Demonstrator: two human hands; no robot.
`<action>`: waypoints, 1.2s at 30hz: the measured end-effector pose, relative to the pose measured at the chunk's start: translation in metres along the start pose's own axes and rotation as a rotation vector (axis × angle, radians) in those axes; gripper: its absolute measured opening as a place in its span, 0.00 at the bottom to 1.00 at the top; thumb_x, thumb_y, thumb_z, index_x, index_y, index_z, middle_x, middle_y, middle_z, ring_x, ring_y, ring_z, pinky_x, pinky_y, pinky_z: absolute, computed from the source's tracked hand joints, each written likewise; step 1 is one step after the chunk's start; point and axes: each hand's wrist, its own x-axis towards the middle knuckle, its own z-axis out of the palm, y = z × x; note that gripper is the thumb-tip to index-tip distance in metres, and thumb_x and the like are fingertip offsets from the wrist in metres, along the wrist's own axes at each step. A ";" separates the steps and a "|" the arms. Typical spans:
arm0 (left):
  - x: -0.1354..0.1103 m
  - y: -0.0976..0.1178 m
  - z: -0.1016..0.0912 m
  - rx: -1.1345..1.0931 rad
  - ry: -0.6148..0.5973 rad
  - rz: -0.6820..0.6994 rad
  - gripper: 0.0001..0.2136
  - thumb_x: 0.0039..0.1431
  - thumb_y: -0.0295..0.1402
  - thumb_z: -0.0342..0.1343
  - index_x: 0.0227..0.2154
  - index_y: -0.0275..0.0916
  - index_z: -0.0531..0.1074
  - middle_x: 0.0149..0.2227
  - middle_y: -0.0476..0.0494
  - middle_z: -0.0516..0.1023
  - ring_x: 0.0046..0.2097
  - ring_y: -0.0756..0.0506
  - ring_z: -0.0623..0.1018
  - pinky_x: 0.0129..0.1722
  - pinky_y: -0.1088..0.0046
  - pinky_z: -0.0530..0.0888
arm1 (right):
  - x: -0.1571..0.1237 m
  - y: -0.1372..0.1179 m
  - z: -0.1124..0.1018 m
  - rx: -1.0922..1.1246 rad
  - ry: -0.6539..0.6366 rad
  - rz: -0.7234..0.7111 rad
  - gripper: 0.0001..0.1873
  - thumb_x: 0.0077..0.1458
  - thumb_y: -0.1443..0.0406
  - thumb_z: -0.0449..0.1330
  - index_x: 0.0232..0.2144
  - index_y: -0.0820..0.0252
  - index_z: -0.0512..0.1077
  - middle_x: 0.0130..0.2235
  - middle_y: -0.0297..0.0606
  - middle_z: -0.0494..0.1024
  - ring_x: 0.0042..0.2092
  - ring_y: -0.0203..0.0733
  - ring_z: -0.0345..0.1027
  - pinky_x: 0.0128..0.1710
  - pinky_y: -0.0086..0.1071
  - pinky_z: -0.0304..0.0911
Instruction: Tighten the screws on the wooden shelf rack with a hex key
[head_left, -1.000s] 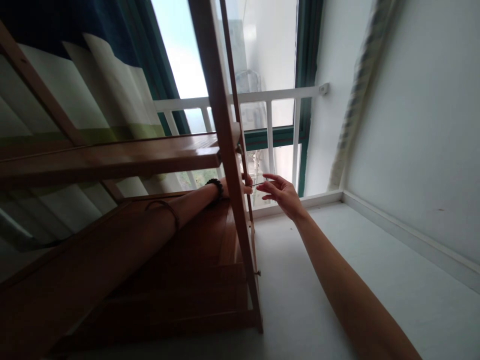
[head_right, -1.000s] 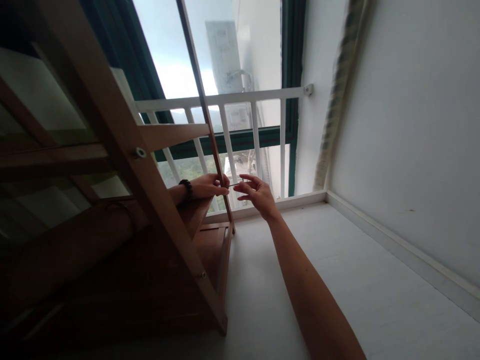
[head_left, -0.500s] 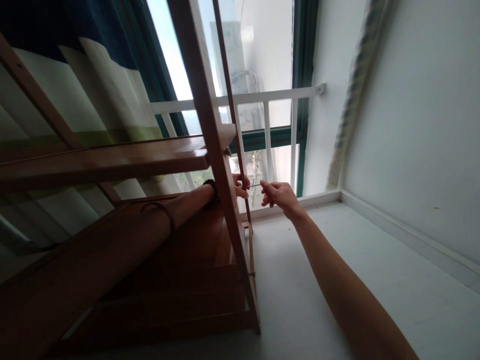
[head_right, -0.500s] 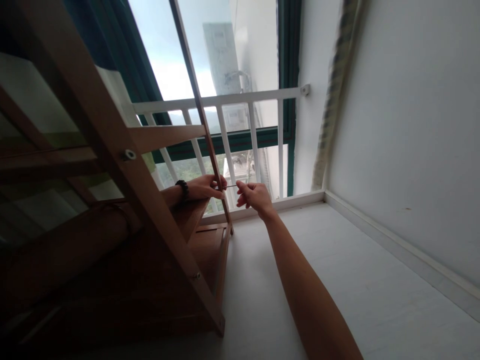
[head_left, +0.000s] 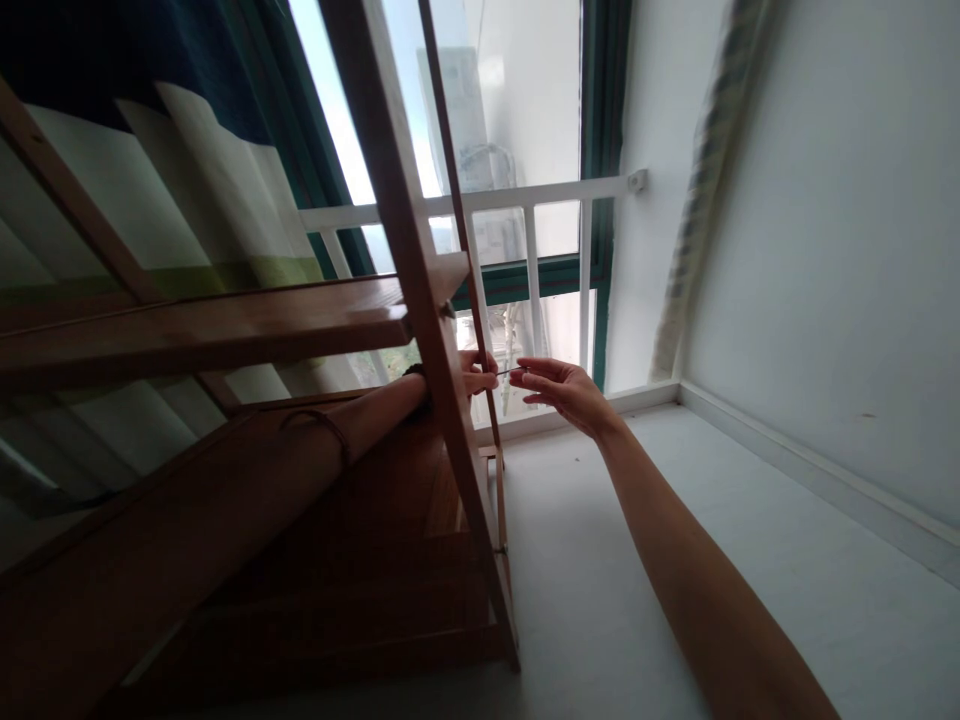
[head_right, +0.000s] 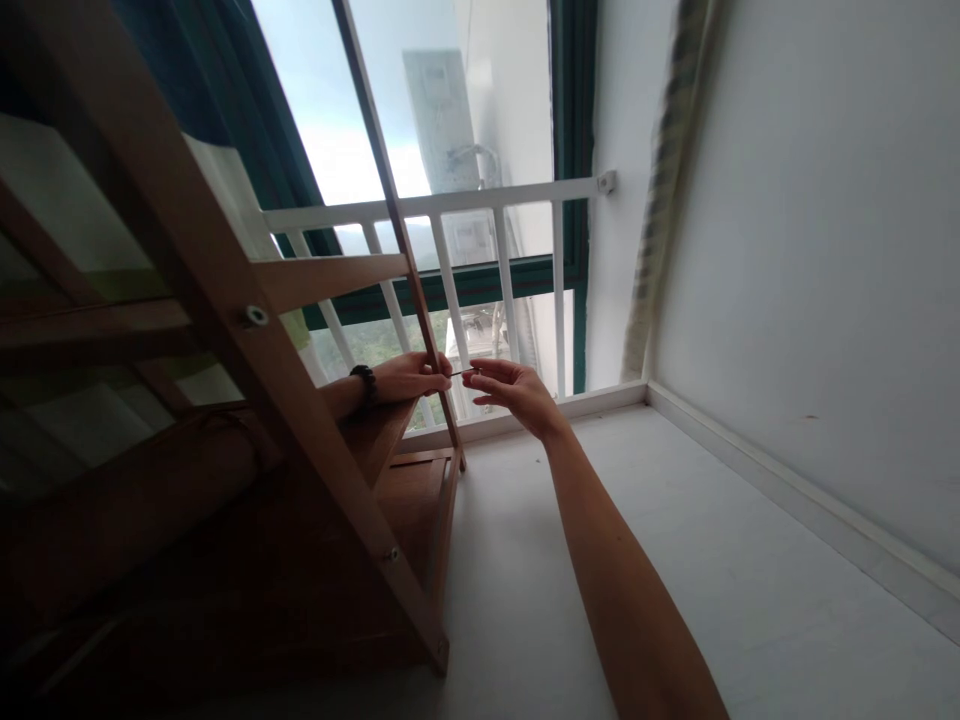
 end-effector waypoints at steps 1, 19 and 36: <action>0.001 -0.001 -0.001 0.001 -0.003 0.001 0.06 0.47 0.30 0.56 0.28 0.38 0.66 0.17 0.55 0.63 0.22 0.52 0.64 0.23 0.75 0.62 | 0.000 0.001 -0.002 -0.001 -0.003 -0.004 0.21 0.44 0.63 0.67 0.43 0.60 0.74 0.42 0.41 0.79 0.45 0.41 0.74 0.38 0.30 0.71; 0.005 -0.010 -0.003 -0.002 -0.018 0.046 0.12 0.41 0.36 0.61 0.28 0.38 0.66 0.20 0.55 0.65 0.23 0.52 0.65 0.25 0.74 0.62 | 0.014 0.013 0.036 0.234 0.384 0.076 0.11 0.52 0.61 0.62 0.30 0.61 0.65 0.18 0.24 0.67 0.18 0.29 0.66 0.12 0.19 0.53; 0.005 -0.008 -0.005 0.002 -0.044 0.047 0.12 0.35 0.29 0.60 0.27 0.39 0.67 0.25 0.54 0.67 0.27 0.51 0.66 0.29 0.74 0.64 | 0.008 0.031 0.019 -0.128 0.233 -0.065 0.20 0.50 0.48 0.58 0.28 0.59 0.64 0.21 0.28 0.71 0.21 0.34 0.71 0.12 0.21 0.55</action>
